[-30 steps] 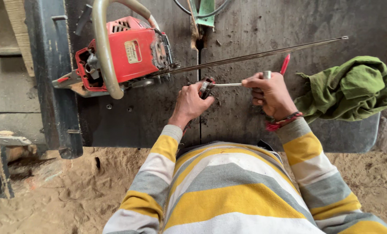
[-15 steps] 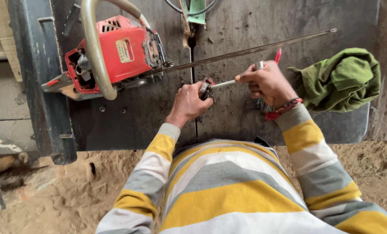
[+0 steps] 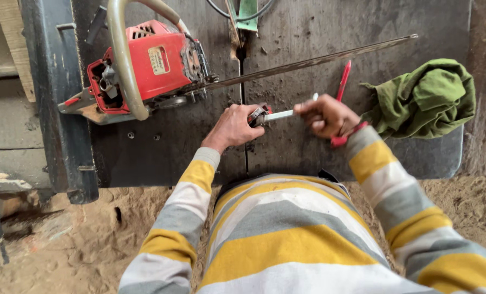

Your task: The person removes plastic casing components from a red chainsaw, cleans the internal machinery and parts with a brush and a thin metal tool, and then wipes the tool clean with a green cloth.

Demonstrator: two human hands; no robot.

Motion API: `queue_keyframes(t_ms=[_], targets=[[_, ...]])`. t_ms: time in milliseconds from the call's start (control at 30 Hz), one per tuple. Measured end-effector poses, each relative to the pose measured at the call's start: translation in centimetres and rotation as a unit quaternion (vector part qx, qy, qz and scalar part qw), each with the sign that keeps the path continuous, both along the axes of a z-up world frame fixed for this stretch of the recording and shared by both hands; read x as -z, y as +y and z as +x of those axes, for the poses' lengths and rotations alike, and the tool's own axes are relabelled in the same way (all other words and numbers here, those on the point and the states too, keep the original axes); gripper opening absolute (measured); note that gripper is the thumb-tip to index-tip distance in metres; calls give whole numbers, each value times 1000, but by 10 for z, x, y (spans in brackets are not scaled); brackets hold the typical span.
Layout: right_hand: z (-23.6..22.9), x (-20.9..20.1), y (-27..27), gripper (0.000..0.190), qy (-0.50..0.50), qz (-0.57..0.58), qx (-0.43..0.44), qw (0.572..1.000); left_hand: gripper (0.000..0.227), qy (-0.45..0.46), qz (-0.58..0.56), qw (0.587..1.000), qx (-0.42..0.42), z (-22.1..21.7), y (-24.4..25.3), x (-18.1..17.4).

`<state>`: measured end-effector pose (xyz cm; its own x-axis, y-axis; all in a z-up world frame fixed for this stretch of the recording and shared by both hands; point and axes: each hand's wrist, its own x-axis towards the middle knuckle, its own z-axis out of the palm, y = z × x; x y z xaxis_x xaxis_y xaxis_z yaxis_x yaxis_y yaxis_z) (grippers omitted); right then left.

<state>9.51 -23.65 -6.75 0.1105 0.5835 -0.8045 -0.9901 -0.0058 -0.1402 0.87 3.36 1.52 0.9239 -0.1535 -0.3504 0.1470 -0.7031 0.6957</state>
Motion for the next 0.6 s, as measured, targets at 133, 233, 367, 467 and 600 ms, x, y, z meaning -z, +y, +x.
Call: queue_keyframes(t_ms=[133, 233, 367, 467, 600], targets=[[-26, -1, -4, 20, 54, 143, 102, 983, 53, 25, -14, 999, -41, -4, -3, 0], [-31, -40, 1, 14, -112, 19, 127, 985, 53, 26, -11, 998, -56, -4, -2, -3], [-26, -98, 10, 16, -260, -84, 103, 956, 51, 83, -3, 994, -75, 1, -5, -7], [-20, -113, 23, 17, -321, -111, 90, 936, 53, 71, 6, 996, -56, 3, -6, -6], [-6, -103, 31, 23, -315, -96, 39, 943, 51, 35, -11, 999, -30, 5, 3, -2]])
